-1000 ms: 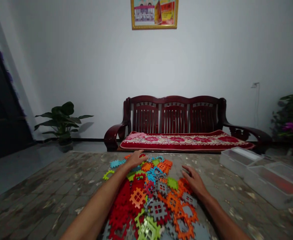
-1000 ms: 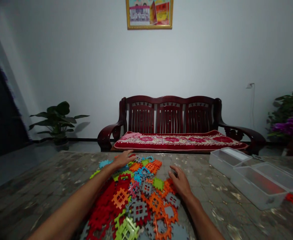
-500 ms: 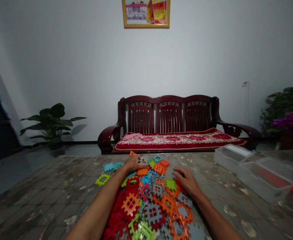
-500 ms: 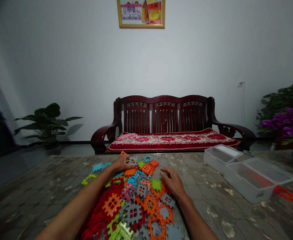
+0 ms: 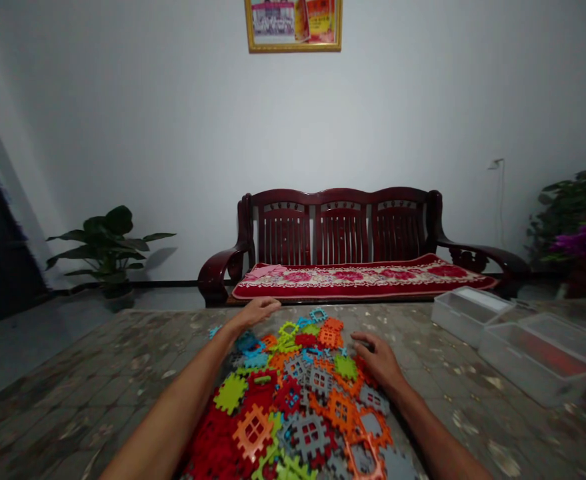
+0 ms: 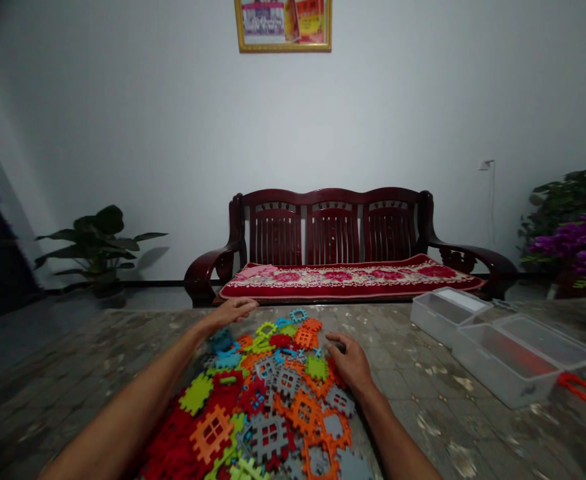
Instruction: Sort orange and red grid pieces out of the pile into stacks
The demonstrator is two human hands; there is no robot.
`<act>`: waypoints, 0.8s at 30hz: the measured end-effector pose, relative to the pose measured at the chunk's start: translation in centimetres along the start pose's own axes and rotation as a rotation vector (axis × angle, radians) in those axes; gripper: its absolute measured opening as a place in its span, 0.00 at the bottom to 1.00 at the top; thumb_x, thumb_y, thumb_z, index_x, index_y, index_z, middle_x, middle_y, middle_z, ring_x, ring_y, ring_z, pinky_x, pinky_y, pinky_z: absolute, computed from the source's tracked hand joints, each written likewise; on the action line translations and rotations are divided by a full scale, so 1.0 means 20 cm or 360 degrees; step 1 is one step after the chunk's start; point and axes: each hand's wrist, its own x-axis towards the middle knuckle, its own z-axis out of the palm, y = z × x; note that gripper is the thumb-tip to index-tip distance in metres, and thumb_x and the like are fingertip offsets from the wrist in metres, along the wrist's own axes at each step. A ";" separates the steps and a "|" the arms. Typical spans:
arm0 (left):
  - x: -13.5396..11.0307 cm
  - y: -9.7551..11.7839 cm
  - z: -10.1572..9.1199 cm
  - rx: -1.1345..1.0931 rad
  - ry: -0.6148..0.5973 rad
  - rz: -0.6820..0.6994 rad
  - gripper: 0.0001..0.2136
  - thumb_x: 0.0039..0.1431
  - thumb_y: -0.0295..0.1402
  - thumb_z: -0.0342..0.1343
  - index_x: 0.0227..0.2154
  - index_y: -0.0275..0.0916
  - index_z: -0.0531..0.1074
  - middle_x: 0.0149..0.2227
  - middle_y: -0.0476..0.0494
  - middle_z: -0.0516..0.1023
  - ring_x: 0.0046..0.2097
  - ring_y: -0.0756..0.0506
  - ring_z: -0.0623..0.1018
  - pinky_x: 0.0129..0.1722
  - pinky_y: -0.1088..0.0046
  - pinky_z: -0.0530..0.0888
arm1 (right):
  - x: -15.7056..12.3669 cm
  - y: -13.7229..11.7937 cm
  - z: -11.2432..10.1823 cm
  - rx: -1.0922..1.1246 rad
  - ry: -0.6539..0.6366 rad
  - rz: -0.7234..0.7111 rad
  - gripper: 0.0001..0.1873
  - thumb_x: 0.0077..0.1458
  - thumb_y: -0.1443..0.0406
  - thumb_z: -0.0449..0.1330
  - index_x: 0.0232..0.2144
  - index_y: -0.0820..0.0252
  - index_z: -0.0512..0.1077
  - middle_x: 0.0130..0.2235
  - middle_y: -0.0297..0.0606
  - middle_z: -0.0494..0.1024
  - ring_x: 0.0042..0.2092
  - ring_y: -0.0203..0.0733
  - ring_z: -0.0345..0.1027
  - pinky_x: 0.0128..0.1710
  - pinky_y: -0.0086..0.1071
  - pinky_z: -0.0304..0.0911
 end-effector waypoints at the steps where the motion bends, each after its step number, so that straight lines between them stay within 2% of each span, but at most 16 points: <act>1: 0.03 0.01 0.02 0.0046 0.0023 0.0009 0.23 0.56 0.54 0.59 0.45 0.41 0.81 0.53 0.39 0.85 0.58 0.36 0.79 0.53 0.65 0.76 | 0.00 0.00 0.00 -0.0008 0.0029 0.0000 0.17 0.47 0.54 0.66 0.36 0.54 0.85 0.45 0.44 0.87 0.50 0.57 0.79 0.59 0.50 0.70; 3: 0.11 0.03 0.11 0.0135 0.0013 0.0042 0.25 0.55 0.53 0.61 0.47 0.41 0.81 0.60 0.36 0.81 0.65 0.35 0.75 0.61 0.63 0.71 | 0.00 -0.01 0.01 -0.0043 0.0062 -0.0008 0.17 0.48 0.55 0.64 0.38 0.55 0.85 0.46 0.44 0.86 0.51 0.56 0.79 0.59 0.49 0.70; 6: 0.23 0.10 0.27 0.0268 -0.0114 0.0094 0.30 0.54 0.53 0.63 0.56 0.41 0.78 0.69 0.35 0.73 0.72 0.33 0.67 0.69 0.59 0.63 | -0.01 -0.01 0.01 -0.0186 0.0032 -0.0052 0.18 0.53 0.56 0.61 0.40 0.56 0.85 0.48 0.45 0.86 0.53 0.56 0.77 0.60 0.48 0.68; 8: 0.29 0.14 0.37 0.0361 -0.0223 0.0090 0.35 0.52 0.56 0.63 0.60 0.42 0.76 0.72 0.34 0.69 0.74 0.30 0.63 0.70 0.52 0.62 | -0.02 -0.01 0.01 -0.0349 -0.0010 -0.0092 0.19 0.57 0.56 0.59 0.44 0.56 0.84 0.51 0.45 0.85 0.56 0.56 0.76 0.62 0.48 0.66; 10: 0.31 0.18 0.47 0.0450 -0.0342 0.0088 0.39 0.48 0.57 0.65 0.61 0.43 0.75 0.72 0.32 0.68 0.74 0.27 0.63 0.70 0.47 0.62 | -0.03 -0.02 0.01 -0.0532 -0.0053 -0.0105 0.21 0.61 0.57 0.56 0.49 0.57 0.83 0.55 0.45 0.84 0.59 0.55 0.73 0.64 0.47 0.64; 13: 0.30 0.20 0.56 0.0566 -0.0451 0.0134 0.39 0.42 0.55 0.70 0.59 0.45 0.77 0.71 0.33 0.69 0.72 0.25 0.66 0.69 0.45 0.63 | -0.04 -0.03 0.01 -0.0756 -0.0141 -0.0080 0.24 0.66 0.57 0.54 0.56 0.59 0.80 0.59 0.46 0.81 0.62 0.54 0.71 0.66 0.46 0.61; 16: 0.25 0.19 0.57 0.0636 -0.0471 0.0236 0.33 0.43 0.47 0.70 0.55 0.44 0.78 0.66 0.37 0.74 0.67 0.29 0.71 0.66 0.53 0.67 | -0.05 -0.05 0.01 -0.0879 -0.0236 -0.0079 0.25 0.67 0.57 0.53 0.59 0.59 0.79 0.61 0.47 0.80 0.64 0.55 0.70 0.66 0.46 0.60; 19: 0.20 0.18 0.52 0.0647 -0.0519 0.0331 0.23 0.42 0.39 0.68 0.45 0.41 0.80 0.49 0.42 0.83 0.53 0.35 0.78 0.54 0.62 0.74 | -0.05 -0.05 0.01 -0.0919 -0.0276 -0.0113 0.24 0.68 0.56 0.53 0.58 0.57 0.79 0.60 0.46 0.80 0.63 0.55 0.70 0.65 0.45 0.60; 21: 0.16 0.18 0.48 0.0629 -0.0551 0.0370 0.16 0.43 0.35 0.66 0.37 0.39 0.79 0.38 0.47 0.81 0.42 0.41 0.78 0.43 0.68 0.74 | -0.04 -0.05 0.00 -0.0914 -0.0310 -0.0142 0.24 0.68 0.56 0.52 0.56 0.56 0.80 0.59 0.45 0.82 0.62 0.54 0.71 0.64 0.44 0.60; 24: 0.07 0.18 0.41 0.0591 -0.0534 0.0407 0.08 0.45 0.32 0.63 0.30 0.39 0.75 0.29 0.52 0.75 0.34 0.46 0.73 0.35 0.72 0.69 | -0.04 -0.05 -0.01 -0.0891 -0.0368 -0.0179 0.23 0.68 0.56 0.52 0.53 0.55 0.82 0.57 0.44 0.83 0.61 0.52 0.72 0.63 0.42 0.60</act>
